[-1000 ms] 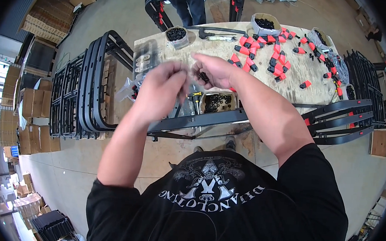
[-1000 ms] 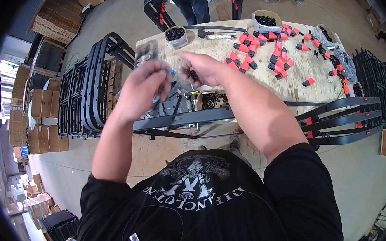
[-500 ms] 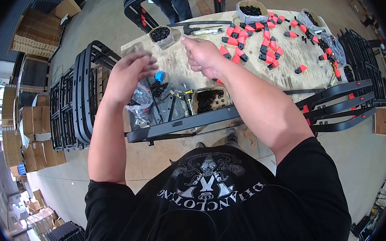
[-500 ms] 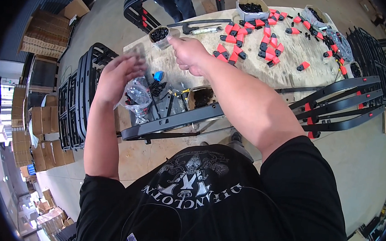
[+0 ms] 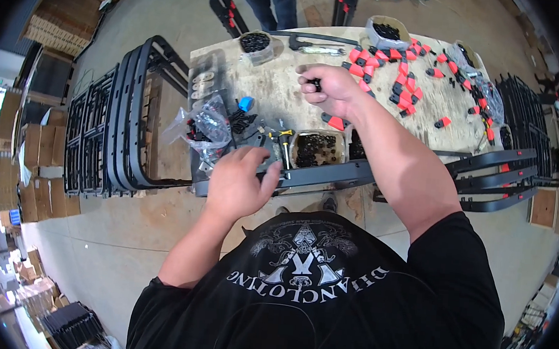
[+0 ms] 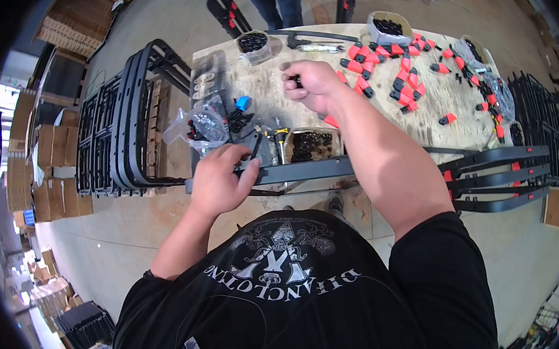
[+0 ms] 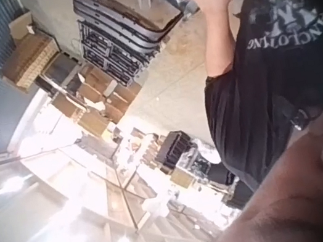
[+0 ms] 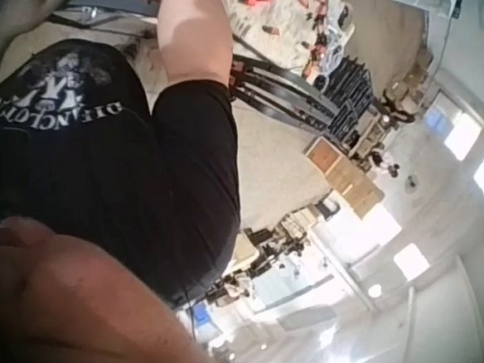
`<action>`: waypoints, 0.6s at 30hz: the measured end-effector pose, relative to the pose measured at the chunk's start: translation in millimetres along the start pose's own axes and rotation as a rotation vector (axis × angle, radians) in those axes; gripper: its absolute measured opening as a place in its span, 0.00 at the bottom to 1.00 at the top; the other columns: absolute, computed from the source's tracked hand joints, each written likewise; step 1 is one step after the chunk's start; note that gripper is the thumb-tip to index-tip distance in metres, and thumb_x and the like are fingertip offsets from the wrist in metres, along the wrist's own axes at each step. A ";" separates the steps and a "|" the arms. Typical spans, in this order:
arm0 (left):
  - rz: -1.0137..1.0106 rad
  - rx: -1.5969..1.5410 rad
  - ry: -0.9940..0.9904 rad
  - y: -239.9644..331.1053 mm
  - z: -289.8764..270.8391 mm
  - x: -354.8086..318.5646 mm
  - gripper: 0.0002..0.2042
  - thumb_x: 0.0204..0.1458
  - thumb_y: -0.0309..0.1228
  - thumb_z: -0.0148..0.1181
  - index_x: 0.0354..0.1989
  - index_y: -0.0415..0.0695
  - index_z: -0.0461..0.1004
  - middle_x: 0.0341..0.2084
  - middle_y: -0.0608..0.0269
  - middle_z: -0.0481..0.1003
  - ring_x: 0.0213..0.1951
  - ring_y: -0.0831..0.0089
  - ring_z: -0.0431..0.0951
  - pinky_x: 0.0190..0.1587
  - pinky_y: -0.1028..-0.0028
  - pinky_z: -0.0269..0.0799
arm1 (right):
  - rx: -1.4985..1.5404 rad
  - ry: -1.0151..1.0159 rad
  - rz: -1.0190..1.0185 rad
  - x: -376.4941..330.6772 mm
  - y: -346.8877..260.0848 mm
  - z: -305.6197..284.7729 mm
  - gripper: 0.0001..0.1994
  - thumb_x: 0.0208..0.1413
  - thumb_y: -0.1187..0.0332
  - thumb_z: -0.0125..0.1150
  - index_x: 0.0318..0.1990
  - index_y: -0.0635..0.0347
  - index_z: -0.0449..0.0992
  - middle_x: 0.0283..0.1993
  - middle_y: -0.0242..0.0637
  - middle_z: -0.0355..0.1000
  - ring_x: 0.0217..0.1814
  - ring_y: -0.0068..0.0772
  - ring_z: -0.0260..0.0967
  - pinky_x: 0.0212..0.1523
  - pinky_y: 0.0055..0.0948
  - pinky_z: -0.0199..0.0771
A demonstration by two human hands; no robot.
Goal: Assembling metal frames by attaching red plastic components and securing them with hardware.
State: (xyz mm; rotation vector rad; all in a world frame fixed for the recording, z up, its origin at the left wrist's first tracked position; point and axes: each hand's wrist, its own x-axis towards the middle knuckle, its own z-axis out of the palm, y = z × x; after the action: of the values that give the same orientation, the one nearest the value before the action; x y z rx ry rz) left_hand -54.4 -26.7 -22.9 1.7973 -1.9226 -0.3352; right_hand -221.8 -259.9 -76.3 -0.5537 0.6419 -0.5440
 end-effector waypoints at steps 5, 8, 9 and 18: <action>0.086 0.010 0.087 -6.2 0.4 -5.3 0.10 0.53 0.35 0.65 0.34 0.41 0.77 0.27 0.53 0.78 0.30 0.52 0.79 0.35 0.59 0.74 | -0.008 -0.006 0.054 -2.6 -0.3 0.1 0.12 0.58 0.78 0.49 0.49 0.68 0.66 0.37 0.37 0.65 0.27 0.21 0.58 0.17 0.18 0.52; 0.108 0.005 0.117 -8.3 -0.4 -5.9 0.10 0.53 0.35 0.65 0.33 0.41 0.77 0.26 0.54 0.77 0.29 0.53 0.79 0.34 0.59 0.74 | -0.075 0.031 0.037 -1.6 0.1 -1.6 0.11 0.59 0.77 0.48 0.48 0.68 0.67 0.38 0.39 0.66 0.27 0.22 0.58 0.16 0.19 0.51; 0.122 0.006 0.124 -8.8 -0.4 -6.6 0.10 0.53 0.35 0.65 0.33 0.41 0.77 0.26 0.54 0.77 0.29 0.53 0.79 0.34 0.59 0.74 | -0.108 0.054 0.039 -1.7 0.0 -2.4 0.11 0.59 0.76 0.48 0.49 0.67 0.66 0.38 0.39 0.66 0.27 0.22 0.58 0.16 0.19 0.51; 0.173 0.010 0.087 -16.1 1.0 -10.7 0.10 0.52 0.35 0.64 0.32 0.41 0.77 0.27 0.56 0.77 0.31 0.55 0.79 0.35 0.60 0.74 | -0.200 -0.100 0.117 -13.3 -2.9 4.3 0.07 0.66 0.68 0.45 0.47 0.59 0.67 0.24 0.27 0.59 0.13 0.15 0.47 0.13 0.19 0.45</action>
State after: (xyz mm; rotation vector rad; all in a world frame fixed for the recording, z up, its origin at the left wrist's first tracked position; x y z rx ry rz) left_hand -40.7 -18.1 -33.5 1.6100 -2.0041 -0.1858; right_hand -228.7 -252.4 -66.3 -0.7220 0.6329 -0.3419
